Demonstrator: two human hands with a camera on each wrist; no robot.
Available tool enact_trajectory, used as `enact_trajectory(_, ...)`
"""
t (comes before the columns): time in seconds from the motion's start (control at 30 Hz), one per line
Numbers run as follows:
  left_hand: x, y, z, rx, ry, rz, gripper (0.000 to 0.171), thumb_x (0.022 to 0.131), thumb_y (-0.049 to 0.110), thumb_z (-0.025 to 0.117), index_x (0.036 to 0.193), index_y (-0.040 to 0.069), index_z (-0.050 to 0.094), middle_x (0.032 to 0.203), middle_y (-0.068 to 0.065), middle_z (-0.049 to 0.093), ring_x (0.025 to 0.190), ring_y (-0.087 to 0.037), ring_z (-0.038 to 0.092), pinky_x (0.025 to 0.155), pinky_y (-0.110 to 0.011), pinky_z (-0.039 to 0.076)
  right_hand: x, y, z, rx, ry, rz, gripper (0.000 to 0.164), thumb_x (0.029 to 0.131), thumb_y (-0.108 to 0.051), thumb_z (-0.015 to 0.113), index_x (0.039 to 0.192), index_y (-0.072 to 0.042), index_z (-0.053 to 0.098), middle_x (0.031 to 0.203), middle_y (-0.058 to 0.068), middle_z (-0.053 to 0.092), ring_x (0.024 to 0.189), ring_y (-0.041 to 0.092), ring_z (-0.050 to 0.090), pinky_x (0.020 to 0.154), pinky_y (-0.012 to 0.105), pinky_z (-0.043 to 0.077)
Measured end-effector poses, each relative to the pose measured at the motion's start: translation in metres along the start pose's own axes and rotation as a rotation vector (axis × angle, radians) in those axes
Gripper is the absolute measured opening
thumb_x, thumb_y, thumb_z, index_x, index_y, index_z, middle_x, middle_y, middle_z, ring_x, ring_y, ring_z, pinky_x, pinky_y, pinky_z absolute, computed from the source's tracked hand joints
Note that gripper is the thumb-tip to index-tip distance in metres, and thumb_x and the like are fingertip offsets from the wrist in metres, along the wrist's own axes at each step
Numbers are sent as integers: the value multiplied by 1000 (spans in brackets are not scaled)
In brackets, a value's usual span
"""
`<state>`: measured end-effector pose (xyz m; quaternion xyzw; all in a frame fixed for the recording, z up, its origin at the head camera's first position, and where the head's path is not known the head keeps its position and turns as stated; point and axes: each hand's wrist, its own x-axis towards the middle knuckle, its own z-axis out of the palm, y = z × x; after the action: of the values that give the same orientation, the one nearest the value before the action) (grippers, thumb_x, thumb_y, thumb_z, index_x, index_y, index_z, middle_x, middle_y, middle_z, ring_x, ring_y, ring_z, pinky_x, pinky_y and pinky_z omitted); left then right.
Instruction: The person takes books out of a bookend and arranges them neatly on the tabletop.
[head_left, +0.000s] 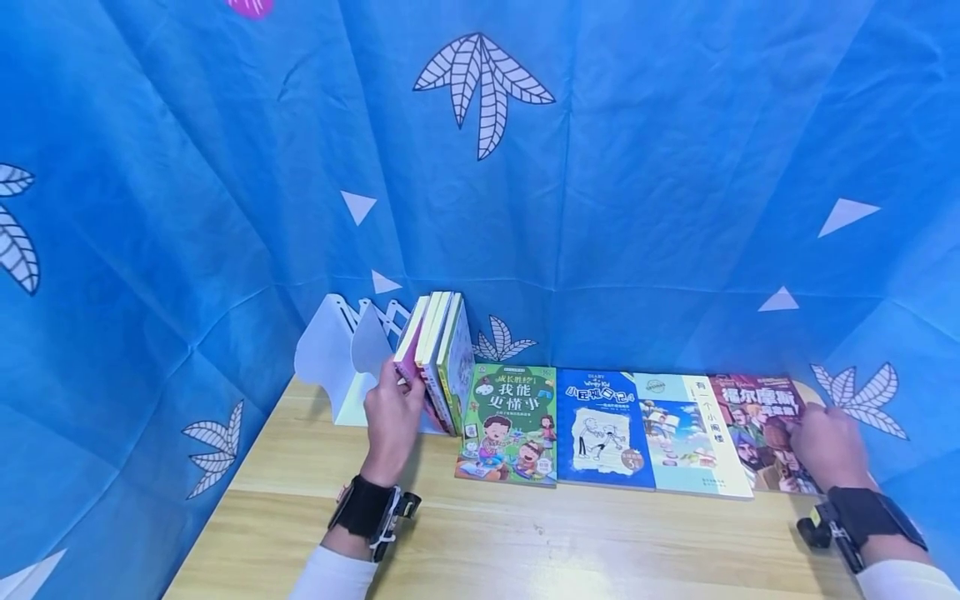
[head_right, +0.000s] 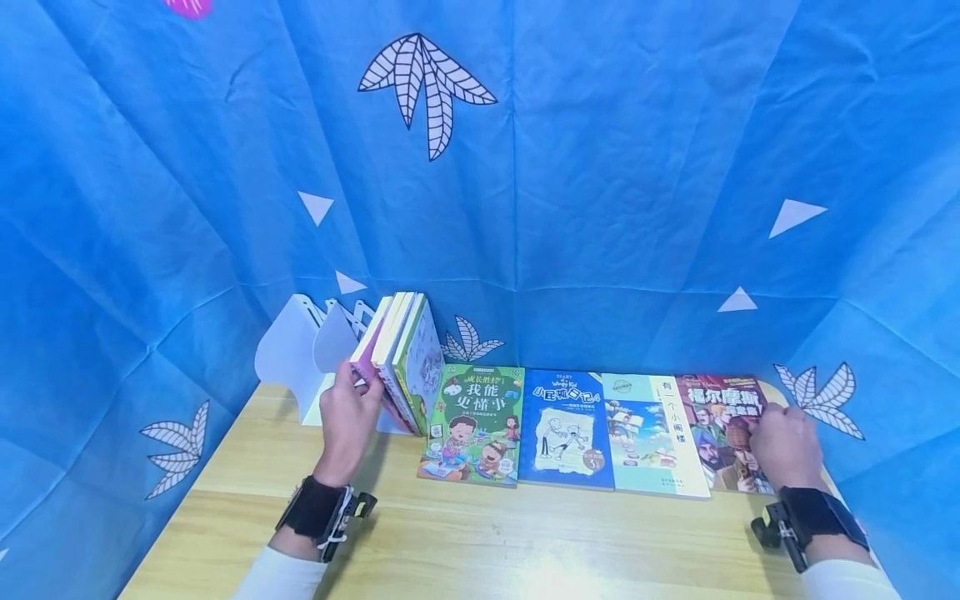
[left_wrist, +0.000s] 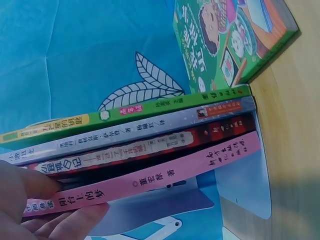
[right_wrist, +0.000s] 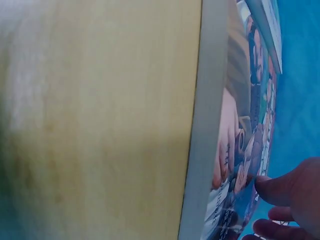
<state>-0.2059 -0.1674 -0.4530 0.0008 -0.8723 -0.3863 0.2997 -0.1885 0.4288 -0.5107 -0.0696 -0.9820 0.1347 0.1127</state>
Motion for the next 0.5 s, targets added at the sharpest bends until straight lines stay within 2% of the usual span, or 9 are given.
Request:
enact_trajectory(0.2,0,4,0,4,3,13,38,97,4,68,133,-3,57,106,-29,76,85,-40,79,61,-42,67,-3,1,-2,23,-11,0,26,86,0,65,98,22,60,84,38,57,75,55,57,54,61,48)
enact_trajectory(0.37,-1,4,0,16,3,17,38,97,4,68,133,-4,57,106,-29,76,84,-41,79,61,-43,67,-7,-5,-7,37,-28,11,38,92,-7,63,115,23,57,99,43,58,85,59,58,61,64,50)
enact_trajectory(0.5,-2,5,-1,14,0,20,37,98,4,68,132,-4,57,106,-29,76,84,-41,79,61,-43,67,-10,-14,-12,60,-36,-5,46,98,-14,63,125,22,55,108,44,59,87,56,59,66,65,51)
